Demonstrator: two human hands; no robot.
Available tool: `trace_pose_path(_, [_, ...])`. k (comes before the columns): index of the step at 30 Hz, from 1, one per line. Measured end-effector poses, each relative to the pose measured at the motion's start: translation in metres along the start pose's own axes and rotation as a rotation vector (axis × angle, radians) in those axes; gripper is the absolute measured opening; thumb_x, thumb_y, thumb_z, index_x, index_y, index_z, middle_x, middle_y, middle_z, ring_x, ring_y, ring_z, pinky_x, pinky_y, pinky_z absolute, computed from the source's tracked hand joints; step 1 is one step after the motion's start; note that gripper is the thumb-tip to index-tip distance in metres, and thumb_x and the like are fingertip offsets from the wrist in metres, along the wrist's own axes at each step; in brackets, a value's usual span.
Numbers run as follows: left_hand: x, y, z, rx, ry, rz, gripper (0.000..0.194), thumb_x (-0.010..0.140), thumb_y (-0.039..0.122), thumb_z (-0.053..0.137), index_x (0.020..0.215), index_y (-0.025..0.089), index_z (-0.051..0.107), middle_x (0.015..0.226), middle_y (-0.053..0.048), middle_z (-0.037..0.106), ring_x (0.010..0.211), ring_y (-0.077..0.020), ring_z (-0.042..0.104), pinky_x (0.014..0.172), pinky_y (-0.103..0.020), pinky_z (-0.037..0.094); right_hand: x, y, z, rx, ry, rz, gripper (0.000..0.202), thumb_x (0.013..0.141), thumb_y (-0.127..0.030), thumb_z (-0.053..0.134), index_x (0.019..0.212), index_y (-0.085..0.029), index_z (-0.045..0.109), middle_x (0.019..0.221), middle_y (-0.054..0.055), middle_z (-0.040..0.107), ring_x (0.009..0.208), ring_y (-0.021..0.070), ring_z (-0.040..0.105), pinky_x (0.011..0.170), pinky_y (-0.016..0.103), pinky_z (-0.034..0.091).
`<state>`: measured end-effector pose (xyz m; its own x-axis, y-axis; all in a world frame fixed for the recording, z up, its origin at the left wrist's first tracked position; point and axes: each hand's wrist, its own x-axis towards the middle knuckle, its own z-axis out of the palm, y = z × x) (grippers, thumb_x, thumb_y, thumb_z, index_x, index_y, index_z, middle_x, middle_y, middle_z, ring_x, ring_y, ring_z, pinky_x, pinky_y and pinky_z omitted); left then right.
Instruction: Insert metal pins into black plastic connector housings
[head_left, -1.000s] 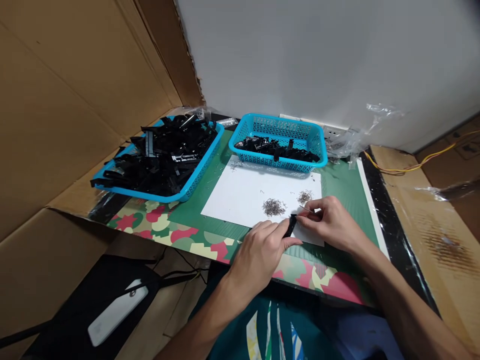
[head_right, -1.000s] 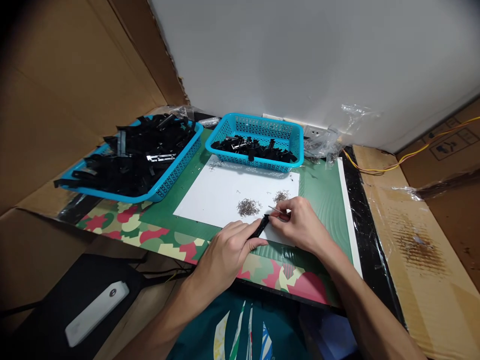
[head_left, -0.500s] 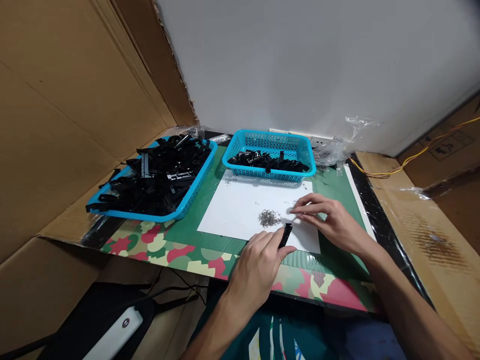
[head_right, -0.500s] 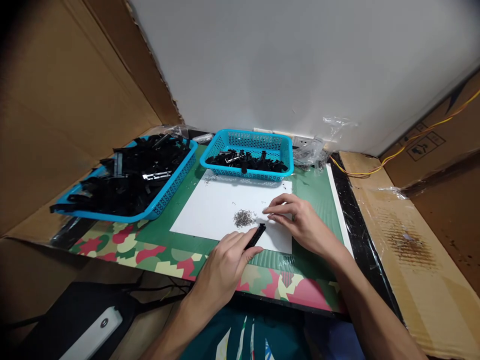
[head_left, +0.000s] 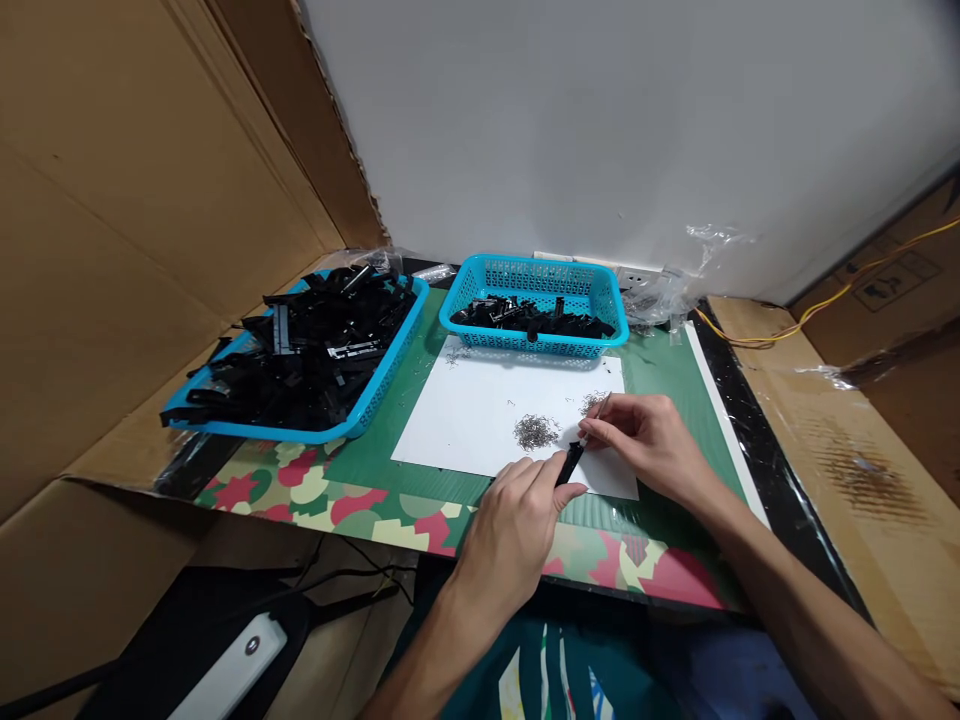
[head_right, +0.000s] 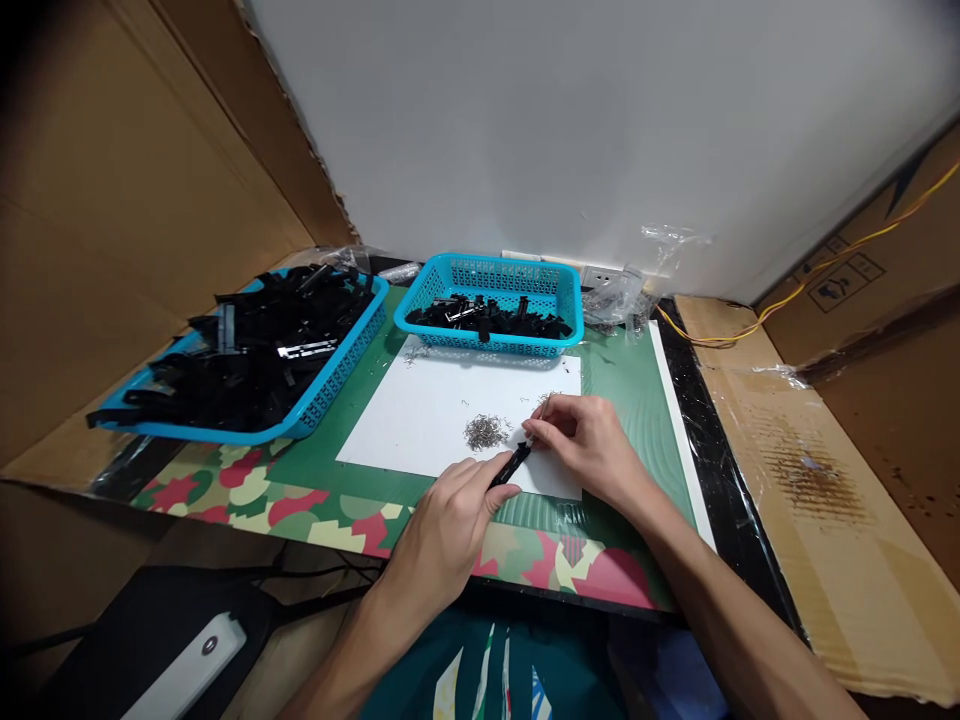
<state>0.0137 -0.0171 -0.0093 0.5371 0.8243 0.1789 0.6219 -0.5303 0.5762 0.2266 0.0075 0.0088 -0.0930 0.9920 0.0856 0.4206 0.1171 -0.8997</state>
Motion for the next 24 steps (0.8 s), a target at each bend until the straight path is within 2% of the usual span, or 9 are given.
trace_pose_path(3, [0.001, 0.0, 0.0, -0.029, -0.002, -0.005, 0.033, 0.109, 0.033, 0.049, 0.136, 0.02, 0.063, 0.102, -0.009, 0.073, 0.099, -0.0282, 0.069, 0.08, -0.041, 0.055, -0.002, 0.0, 0.001, -0.148, 0.037, -0.067, 0.022, 0.096, -0.035, 0.067, 0.083, -0.018, 0.074, 0.073, 0.005, 0.077, 0.064, 0.0183, 0.072, 0.062, 0.03, 0.052])
trace_pose_path(6, [0.002, -0.001, -0.001, -0.046, 0.004, -0.022, 0.031, 0.11, 0.034, 0.048, 0.133, 0.02, 0.065, 0.102, -0.009, 0.074, 0.1, -0.0279, 0.07, 0.08, -0.039, 0.055, -0.002, -0.001, 0.001, -0.197, 0.052, -0.083, 0.02, 0.095, -0.032, 0.067, 0.084, -0.018, 0.074, 0.071, 0.005, 0.077, 0.062, 0.0175, 0.07, 0.061, 0.03, 0.051])
trace_pose_path(11, [0.002, -0.002, -0.002, -0.055, -0.002, -0.005, 0.03, 0.11, 0.032, 0.049, 0.135, 0.022, 0.064, 0.109, -0.009, 0.075, 0.104, -0.0267, 0.07, 0.085, -0.038, 0.056, -0.001, 0.0, 0.002, -0.188, 0.023, -0.085, 0.022, 0.095, -0.032, 0.066, 0.081, -0.018, 0.074, 0.067, 0.004, 0.076, 0.059, 0.017, 0.069, 0.06, 0.029, 0.051])
trace_pose_path(17, [0.002, -0.001, -0.001, -0.024, 0.012, -0.036, 0.034, 0.112, 0.035, 0.043, 0.134, 0.021, 0.065, 0.11, -0.01, 0.076, 0.105, -0.0278, 0.072, 0.086, -0.041, 0.058, -0.003, 0.004, 0.008, -0.178, 0.07, -0.134, 0.022, 0.095, -0.031, 0.066, 0.081, -0.018, 0.074, 0.067, 0.003, 0.076, 0.058, 0.0172, 0.069, 0.058, 0.029, 0.049])
trace_pose_path(20, [0.001, 0.001, -0.002, -0.023, 0.038, -0.044, 0.036, 0.112, 0.036, 0.041, 0.133, 0.021, 0.066, 0.114, -0.011, 0.077, 0.107, -0.0273, 0.073, 0.088, -0.04, 0.059, -0.004, 0.001, 0.01, -0.127, 0.073, -0.112, 0.023, 0.096, -0.033, 0.066, 0.08, -0.019, 0.073, 0.068, 0.003, 0.075, 0.059, 0.0179, 0.068, 0.059, 0.029, 0.05])
trace_pose_path(24, [-0.002, 0.003, -0.007, -0.102, 0.087, -0.102, 0.038, 0.112, 0.039, 0.04, 0.139, 0.024, 0.062, 0.123, -0.01, 0.076, 0.113, -0.0268, 0.072, 0.092, -0.04, 0.059, 0.0, -0.003, 0.011, -0.03, 0.16, -0.087, 0.026, 0.103, -0.038, 0.057, 0.089, -0.02, 0.069, 0.077, 0.004, 0.073, 0.066, 0.0183, 0.067, 0.066, 0.031, 0.052])
